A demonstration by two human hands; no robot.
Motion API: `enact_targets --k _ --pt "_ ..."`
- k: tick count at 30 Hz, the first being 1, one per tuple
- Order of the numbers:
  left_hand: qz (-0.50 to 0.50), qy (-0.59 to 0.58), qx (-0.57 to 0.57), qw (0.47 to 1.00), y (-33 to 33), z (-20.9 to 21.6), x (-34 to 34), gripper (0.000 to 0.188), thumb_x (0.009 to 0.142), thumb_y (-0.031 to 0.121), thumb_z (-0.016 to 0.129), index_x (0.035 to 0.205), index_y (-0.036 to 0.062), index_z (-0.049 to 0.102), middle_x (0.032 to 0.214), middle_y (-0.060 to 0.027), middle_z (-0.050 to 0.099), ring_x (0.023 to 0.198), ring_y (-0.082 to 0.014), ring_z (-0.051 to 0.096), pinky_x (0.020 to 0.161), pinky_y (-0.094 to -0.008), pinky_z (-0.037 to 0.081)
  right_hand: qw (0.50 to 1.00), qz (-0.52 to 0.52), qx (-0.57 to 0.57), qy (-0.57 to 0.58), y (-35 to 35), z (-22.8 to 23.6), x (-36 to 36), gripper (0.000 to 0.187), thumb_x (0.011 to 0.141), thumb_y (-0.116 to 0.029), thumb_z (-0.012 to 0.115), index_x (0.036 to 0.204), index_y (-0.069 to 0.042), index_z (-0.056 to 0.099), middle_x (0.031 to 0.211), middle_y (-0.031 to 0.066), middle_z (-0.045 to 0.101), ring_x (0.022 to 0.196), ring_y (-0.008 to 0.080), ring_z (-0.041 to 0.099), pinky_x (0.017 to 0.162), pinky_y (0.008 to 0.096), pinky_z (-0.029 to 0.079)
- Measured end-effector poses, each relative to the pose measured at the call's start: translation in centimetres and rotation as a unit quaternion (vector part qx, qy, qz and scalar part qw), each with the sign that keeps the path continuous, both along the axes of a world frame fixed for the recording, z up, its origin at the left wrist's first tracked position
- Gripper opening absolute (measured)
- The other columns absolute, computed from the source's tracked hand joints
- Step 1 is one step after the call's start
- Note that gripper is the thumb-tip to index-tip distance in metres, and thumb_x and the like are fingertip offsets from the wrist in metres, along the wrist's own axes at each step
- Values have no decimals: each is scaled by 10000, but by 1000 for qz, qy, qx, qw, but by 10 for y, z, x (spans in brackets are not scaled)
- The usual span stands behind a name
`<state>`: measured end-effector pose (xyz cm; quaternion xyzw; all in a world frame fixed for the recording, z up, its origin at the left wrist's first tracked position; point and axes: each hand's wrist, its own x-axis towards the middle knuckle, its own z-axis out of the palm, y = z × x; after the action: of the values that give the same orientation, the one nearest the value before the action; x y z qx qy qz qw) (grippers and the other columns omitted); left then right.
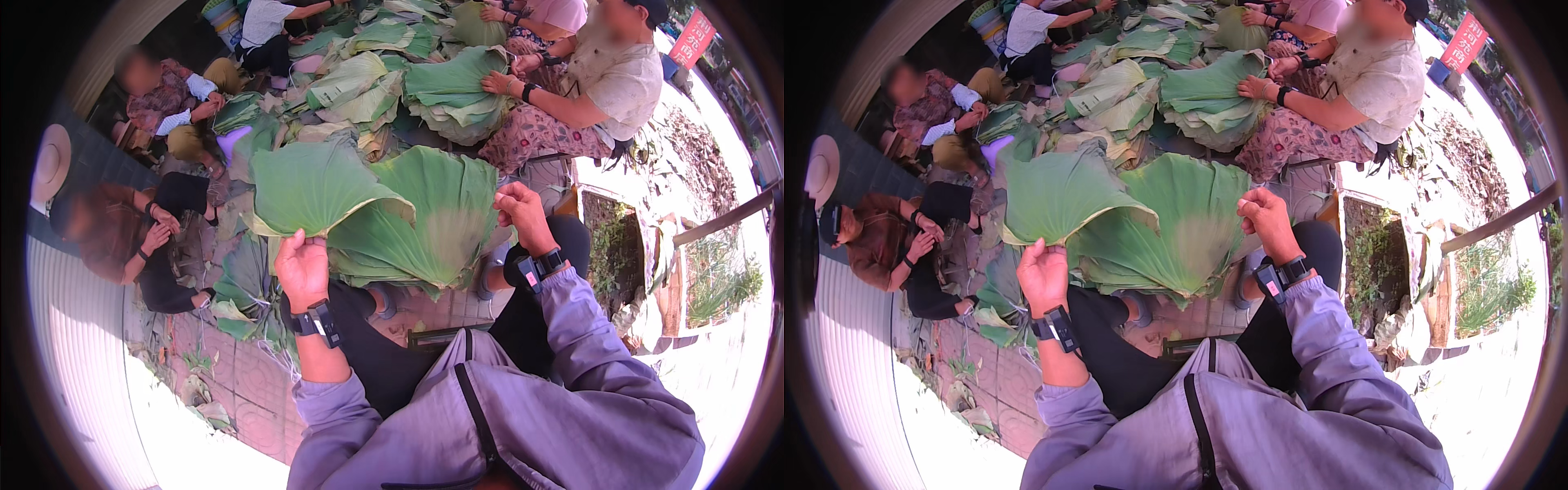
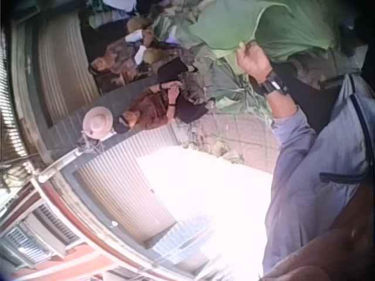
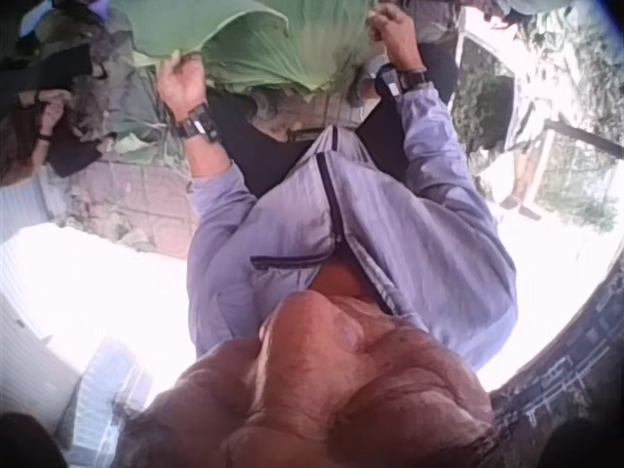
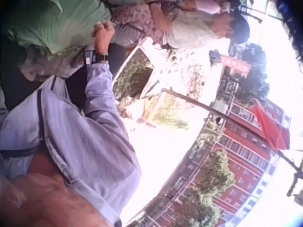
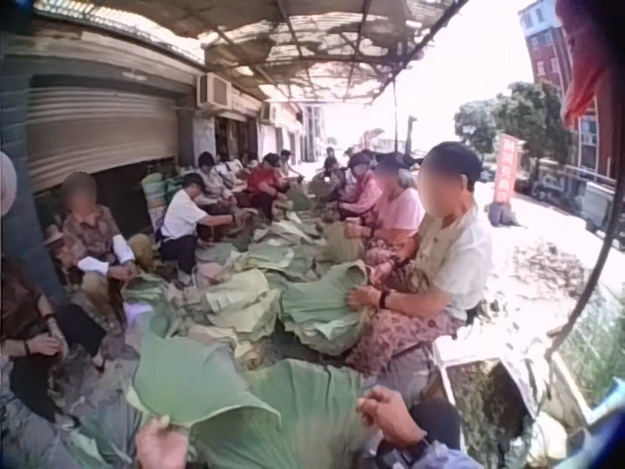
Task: The person stacks several lotus leaves, folds them, and ties them into a bundle with a piece of string while sitting on the ground.
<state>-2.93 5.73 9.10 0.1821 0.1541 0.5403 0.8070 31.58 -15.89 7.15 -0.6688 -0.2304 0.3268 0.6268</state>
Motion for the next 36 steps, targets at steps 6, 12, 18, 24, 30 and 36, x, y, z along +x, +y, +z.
enact_targets --k 6,12,18,24,30,36 --pt "-35 -27 -4 999 -41 19 48 276 864 -68 607 1127 14 621 1163 -94 655 1079 -240 596 1038 -446 430 998 -22 26 55 -18 -1 10 97 898 -122 645 940 -36 630 787 32 643 605 101 570 551 259 472" --pt "-146 144 -118 972 -90 -55 85 112 896 43 667 998 66 626 1033 -85 672 951 -231 632 862 -394 539 998 5 14 68 -22 -11 4 88 920 -130 641 939 -44 627 782 18 636 596 92 558 551 247 456" --pt "-214 227 -176 934 -123 -115 99 104 905 23 634 1001 55 607 1010 -101 667 954 -259 655 854 -406 555 996 54 -11 75 -25 -18 0 101 923 -156 648 940 -58 635 794 14 647 597 88 569 562 247 468" --pt "-203 196 -104 954 -117 -89 104 185 906 -5 618 1078 61 594 1044 -73 669 951 -237 663 856 -389 562 988 132 -34 72 -30 -13 -1 128 933 -173 651 946 -45 655 804 9 654 648 84 590 625 247 501" --pt "-173 148 14 974 -122 -43 116 237 929 -9 603 1152 74 599 1088 -63 668 985 -202 650 860 -375 556 943 308 -16 125 -38 0 -5 200 945 -220 665 968 -23 692 858 21 691 711 90 629 707 249 519" --pt "-112 110 52 986 -127 -25 115 240 931 -23 595 1154 65 597 1112 -64 660 1016 -194 642 895 -383 546 920 368 -2 131 -43 9 -8 229 945 -240 667 980 -16 701 875 15 692 749 94 640 735 256 519"
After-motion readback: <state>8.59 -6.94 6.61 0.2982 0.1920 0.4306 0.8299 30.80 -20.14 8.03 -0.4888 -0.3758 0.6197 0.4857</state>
